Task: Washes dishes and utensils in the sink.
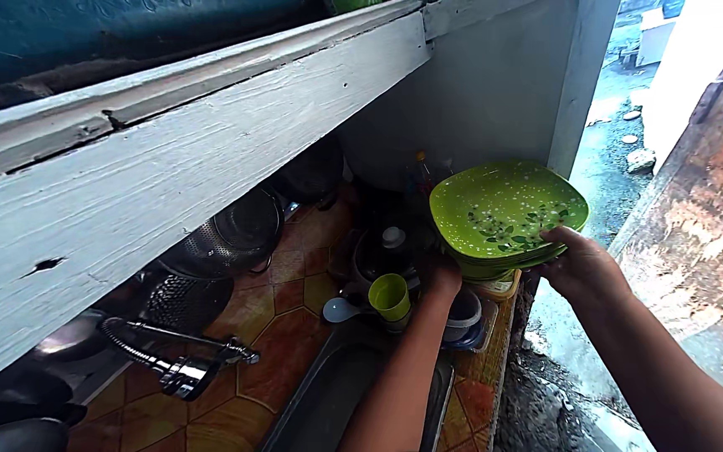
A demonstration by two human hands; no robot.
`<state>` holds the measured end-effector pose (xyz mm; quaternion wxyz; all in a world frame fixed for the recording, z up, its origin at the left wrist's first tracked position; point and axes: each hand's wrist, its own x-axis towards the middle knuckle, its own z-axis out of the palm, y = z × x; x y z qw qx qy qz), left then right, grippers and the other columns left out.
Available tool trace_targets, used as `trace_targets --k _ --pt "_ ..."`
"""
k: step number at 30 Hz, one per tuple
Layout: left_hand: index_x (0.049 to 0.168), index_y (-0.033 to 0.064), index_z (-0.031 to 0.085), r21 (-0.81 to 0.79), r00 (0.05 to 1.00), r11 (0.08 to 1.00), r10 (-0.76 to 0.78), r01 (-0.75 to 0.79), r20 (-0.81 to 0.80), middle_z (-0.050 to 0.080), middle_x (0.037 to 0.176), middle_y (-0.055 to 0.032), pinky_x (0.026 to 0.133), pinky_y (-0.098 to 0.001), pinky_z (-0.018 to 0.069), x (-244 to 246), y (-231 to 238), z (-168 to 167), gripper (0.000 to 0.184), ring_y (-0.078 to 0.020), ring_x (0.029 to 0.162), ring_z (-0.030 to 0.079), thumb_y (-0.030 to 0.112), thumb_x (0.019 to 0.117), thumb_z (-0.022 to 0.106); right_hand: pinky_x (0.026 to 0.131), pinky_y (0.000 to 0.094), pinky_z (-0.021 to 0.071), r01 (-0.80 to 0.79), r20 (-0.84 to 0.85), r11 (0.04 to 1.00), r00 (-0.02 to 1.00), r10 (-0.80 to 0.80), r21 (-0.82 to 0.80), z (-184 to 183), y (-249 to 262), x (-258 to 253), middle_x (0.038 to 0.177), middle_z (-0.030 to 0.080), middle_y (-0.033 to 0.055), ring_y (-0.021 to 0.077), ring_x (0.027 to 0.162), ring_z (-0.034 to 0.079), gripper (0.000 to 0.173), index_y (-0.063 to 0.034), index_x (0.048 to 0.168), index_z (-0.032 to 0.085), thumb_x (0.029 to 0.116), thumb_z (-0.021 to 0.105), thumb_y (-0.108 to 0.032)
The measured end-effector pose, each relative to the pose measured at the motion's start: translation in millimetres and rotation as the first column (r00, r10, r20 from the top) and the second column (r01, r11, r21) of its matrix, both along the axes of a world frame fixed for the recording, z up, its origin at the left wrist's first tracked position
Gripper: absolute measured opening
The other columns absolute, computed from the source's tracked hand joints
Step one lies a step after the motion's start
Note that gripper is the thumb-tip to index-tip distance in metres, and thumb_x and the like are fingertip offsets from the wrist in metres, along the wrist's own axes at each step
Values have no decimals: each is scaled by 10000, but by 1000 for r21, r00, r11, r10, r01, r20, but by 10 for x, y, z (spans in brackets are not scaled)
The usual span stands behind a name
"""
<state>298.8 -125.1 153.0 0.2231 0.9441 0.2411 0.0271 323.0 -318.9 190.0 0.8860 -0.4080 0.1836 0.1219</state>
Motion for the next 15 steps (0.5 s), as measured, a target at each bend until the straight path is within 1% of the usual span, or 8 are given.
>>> trace_targets --k 2,5,7,8,10,11,12,15 --pt "1373 -22 598 -26 981 999 -40 45 192 523 1471 -243 1206 -471 323 -137 2 -52 404 -381 1434 420 176 1024 545 564 461 614 -4 -8 1000 1000 4 -5 -75 43 -4 1032 658 220 323 769 715 479 -57 1380 401 936 577 -24" --pt "1354 -57 606 -130 947 982 -92 137 306 445 1507 -305 1191 -464 361 -526 13 -63 373 -398 1424 433 126 1039 523 593 462 608 -11 -16 1000 1000 11 1 -221 108 -29 1052 652 230 332 794 708 514 -43 1402 388 931 592 -19" --pt "1348 -58 606 -184 931 961 -133 205 341 425 1520 -308 1149 -473 414 -898 54 -132 371 -402 1407 452 122 1035 520 608 473 605 -1 -29 1000 1000 1 -6 -308 175 -73 1076 643 239 345 818 703 538 -39 1412 378 927 610 -12" --pt "1345 -47 611 -206 921 952 -141 227 362 425 1520 -300 1090 -459 474 -1103 77 -180 374 -385 1375 490 131 1026 531 619 483 607 9 -34 1000 999 -9 -8 -344 217 -105 1097 637 244 355 835 702 558 -41 1423 367 926 617 -5" --pt "1318 -32 634 -227 900 944 -128 239 416 445 1502 -294 911 -430 582 -1527 118 -289 384 -350 1241 604 141 982 567 634 488 608 37 -43 999 998 -37 0 -407 306 -176 1114 631 248 357 852 700 577 -38 1424 358 917 630 12" --pt "1304 -38 638 -236 898 942 -119 237 424 446 1500 -296 844 -416 599 -1739 142 -323 383 -334 1176 641 135 969 580 631 485 608 56 -49 998 997 -56 2 -419 345 -213 1116 626 247 356 851 699 576 -36 1417 363 915 640 20" --pt "1289 -55 643 -244 899 942 -109 229 424 449 1494 -306 814 -410 604 -1949 178 -350 376 -328 1142 657 116 958 594 625 487 612 72 -53 997 996 -72 1 -426 382 -247 1122 623 250 359 854 702 583 -35 1412 366 908 653 26" --pt "1255 -142 621 -278 910 944 -47 175 412 482 1430 -360 868 -404 593 -2525 343 -441 360 -337 1160 645 57 955 598 665 513 619 68 -77 998 995 -66 17 -457 476 -328 1197 602 255 382 926 700 654 -60 1454 333 913 695 -1"
